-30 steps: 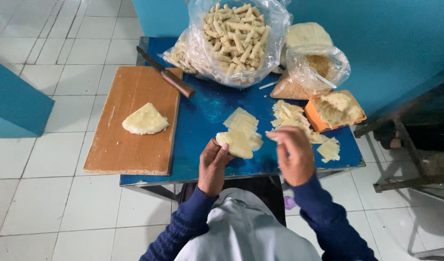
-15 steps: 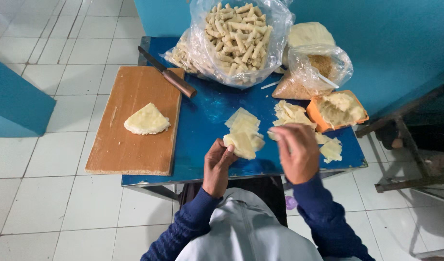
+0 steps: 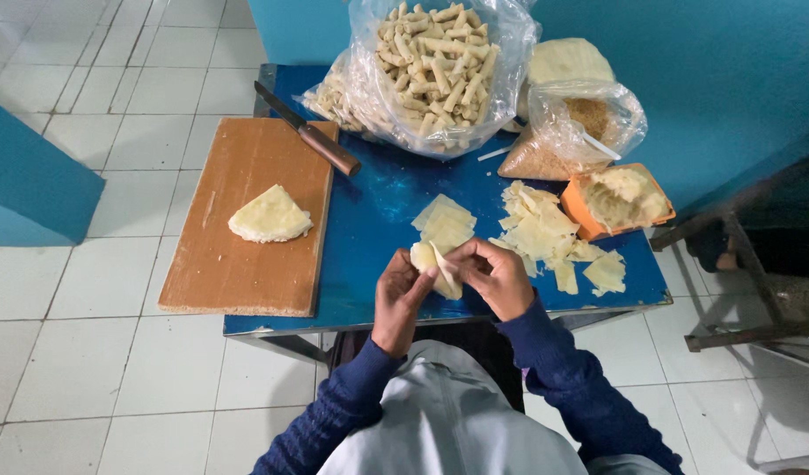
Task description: The person sits at a blue table and folds flat pieces of dough by hand, pinching the edges closed. They occasionally scoop a brown powdery filling with a spoon onto a dough piece before folding, and at one point wraps a block of dough in a plastic bag. Folded pieces are stacked on the table.
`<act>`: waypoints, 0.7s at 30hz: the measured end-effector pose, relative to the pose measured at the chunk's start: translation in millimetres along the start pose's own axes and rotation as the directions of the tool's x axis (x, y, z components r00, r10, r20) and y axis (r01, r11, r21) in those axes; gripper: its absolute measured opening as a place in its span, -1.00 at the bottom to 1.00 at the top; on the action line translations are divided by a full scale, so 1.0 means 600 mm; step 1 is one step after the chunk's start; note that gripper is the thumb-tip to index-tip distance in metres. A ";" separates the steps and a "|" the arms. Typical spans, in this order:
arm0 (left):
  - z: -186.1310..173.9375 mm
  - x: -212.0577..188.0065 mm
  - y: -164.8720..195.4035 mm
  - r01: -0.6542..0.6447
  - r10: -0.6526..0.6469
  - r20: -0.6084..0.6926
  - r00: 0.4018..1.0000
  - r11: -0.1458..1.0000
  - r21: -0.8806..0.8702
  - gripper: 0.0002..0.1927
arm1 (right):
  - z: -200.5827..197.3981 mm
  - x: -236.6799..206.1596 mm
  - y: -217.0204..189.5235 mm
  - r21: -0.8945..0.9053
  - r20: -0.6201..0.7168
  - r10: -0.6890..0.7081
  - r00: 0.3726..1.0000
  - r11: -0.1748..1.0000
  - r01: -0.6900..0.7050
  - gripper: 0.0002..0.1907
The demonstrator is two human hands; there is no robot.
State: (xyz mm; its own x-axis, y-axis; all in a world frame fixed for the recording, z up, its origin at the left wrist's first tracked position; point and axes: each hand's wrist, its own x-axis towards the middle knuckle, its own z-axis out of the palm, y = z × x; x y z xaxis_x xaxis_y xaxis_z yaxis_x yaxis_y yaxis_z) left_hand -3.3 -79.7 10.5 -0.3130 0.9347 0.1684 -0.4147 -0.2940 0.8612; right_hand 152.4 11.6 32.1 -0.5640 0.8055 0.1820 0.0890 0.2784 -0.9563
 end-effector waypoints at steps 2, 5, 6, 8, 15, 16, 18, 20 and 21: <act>0.001 0.002 0.003 0.001 -0.001 0.007 1.000 1.000 0.030 -0.83 | 0.001 0.003 0.004 0.055 0.014 0.051 0.999 0.997 -0.052 -0.85; -0.003 0.005 0.009 0.036 -0.037 0.009 0.999 0.999 0.005 -0.83 | 0.006 0.003 0.001 0.111 0.029 0.064 0.998 0.992 -0.067 -0.83; -0.004 0.005 0.010 0.022 -0.022 0.008 1.000 1.000 0.011 -0.83 | 0.007 0.001 -0.003 0.125 0.033 0.059 0.998 0.990 -0.063 -0.81; -0.005 0.003 0.012 0.019 -0.019 0.004 1.000 1.000 0.003 -0.83 | 0.011 -0.005 -0.011 0.063 0.004 0.040 0.999 0.997 -0.041 -0.82; -0.005 0.003 0.006 0.033 -0.032 0.024 0.999 0.999 -0.034 -0.80 | 0.020 -0.010 -0.027 -0.208 -0.082 -0.080 0.993 0.976 0.061 -0.88; -0.005 0.003 0.005 0.032 -0.031 0.032 0.999 0.999 -0.042 -0.80 | 0.022 -0.010 -0.028 -0.228 -0.091 -0.099 0.991 0.971 0.076 -0.88; -0.006 0.004 0.002 0.032 -0.031 0.034 0.999 0.999 -0.043 -0.81 | 0.025 -0.010 -0.028 -0.269 -0.107 -0.142 0.984 0.957 0.109 -0.89; -0.007 0.004 0.000 0.032 -0.030 0.042 0.999 0.998 -0.044 -0.81 | 0.027 -0.011 -0.028 -0.284 -0.102 -0.183 0.978 0.948 0.148 -0.90; -0.008 0.006 0.000 0.031 -0.029 0.050 0.998 0.999 -0.045 -0.79 | 0.028 -0.011 -0.028 -0.291 -0.098 -0.204 0.974 0.942 0.168 -0.91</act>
State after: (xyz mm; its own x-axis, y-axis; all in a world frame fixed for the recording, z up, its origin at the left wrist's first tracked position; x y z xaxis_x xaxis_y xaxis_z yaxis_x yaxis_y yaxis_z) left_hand -8.3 -77.5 8.7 -0.2579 0.9516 0.1674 -0.4620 -0.2736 0.8436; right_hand 141.0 -7.5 43.2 -0.4867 0.7794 0.3946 0.2282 0.5494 -0.8038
